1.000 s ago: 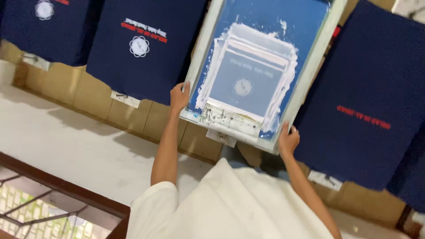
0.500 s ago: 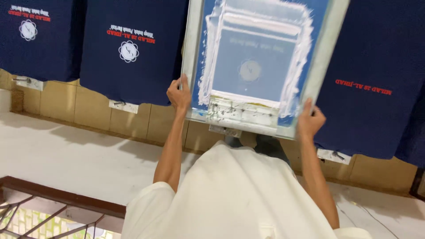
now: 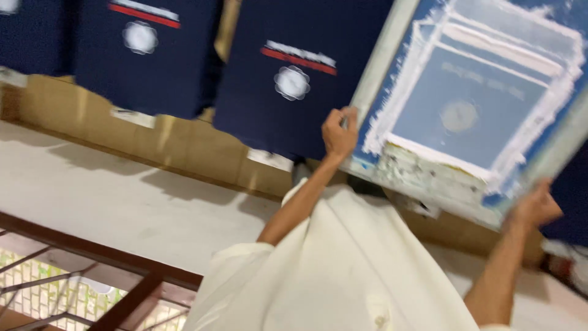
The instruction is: The person uses a squeegee to spread white ink across a screen printing frame over a dark blue t-shirt. They then move to a heat press machine, open the press, and place the t-shirt inside before closing it. The person repeats the screen printing process on another t-shirt.
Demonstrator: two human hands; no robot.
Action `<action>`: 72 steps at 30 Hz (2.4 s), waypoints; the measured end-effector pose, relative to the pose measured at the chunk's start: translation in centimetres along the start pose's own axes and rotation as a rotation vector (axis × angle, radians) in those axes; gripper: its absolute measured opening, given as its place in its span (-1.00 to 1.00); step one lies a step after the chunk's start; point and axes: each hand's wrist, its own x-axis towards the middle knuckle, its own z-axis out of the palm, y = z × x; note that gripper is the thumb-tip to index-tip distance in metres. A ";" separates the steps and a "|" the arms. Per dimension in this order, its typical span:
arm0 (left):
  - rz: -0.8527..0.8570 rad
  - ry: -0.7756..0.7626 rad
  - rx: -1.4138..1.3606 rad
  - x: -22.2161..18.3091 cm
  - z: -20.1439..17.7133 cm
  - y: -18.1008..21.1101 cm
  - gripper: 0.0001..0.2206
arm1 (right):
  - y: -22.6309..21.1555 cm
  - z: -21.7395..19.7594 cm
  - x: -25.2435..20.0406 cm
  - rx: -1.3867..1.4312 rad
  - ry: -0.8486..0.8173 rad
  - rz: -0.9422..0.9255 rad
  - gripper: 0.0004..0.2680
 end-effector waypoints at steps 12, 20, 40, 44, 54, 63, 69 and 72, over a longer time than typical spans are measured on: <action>0.048 0.013 0.087 -7.8 9.6 0.4 -0.70 | 2.7 -3.0 5.0 -0.150 -0.181 -0.018 -0.59; 0.164 0.041 0.088 -8.2 8.1 2.1 -0.66 | 3.1 -3.0 2.8 -0.120 -0.136 -0.026 -0.51; 0.193 0.111 0.081 -8.0 8.9 -2.0 -0.79 | 5.3 -2.3 3.8 -0.123 -0.222 -0.376 -0.46; 0.144 0.165 0.176 -8.3 9.1 -3.2 -0.77 | 2.9 -1.5 3.0 -0.164 -0.232 -0.331 -0.52; 0.041 0.188 0.255 -9.5 9.3 -3.9 -0.70 | 3.6 -0.8 2.8 -0.167 -0.258 -0.065 -0.53; -0.090 0.022 0.271 -9.3 8.5 -3.4 -0.66 | 2.2 -1.3 2.6 -0.352 -0.299 -0.153 -0.66; 0.323 -0.916 0.615 -15.5 5.1 10.0 -0.43 | -9.7 -5.8 -3.6 -0.197 -0.790 -0.817 -0.51; 0.834 -0.912 0.852 -19.1 6.5 2.7 -0.22 | -8.3 -6.0 -5.2 -0.831 -1.070 -1.158 -0.37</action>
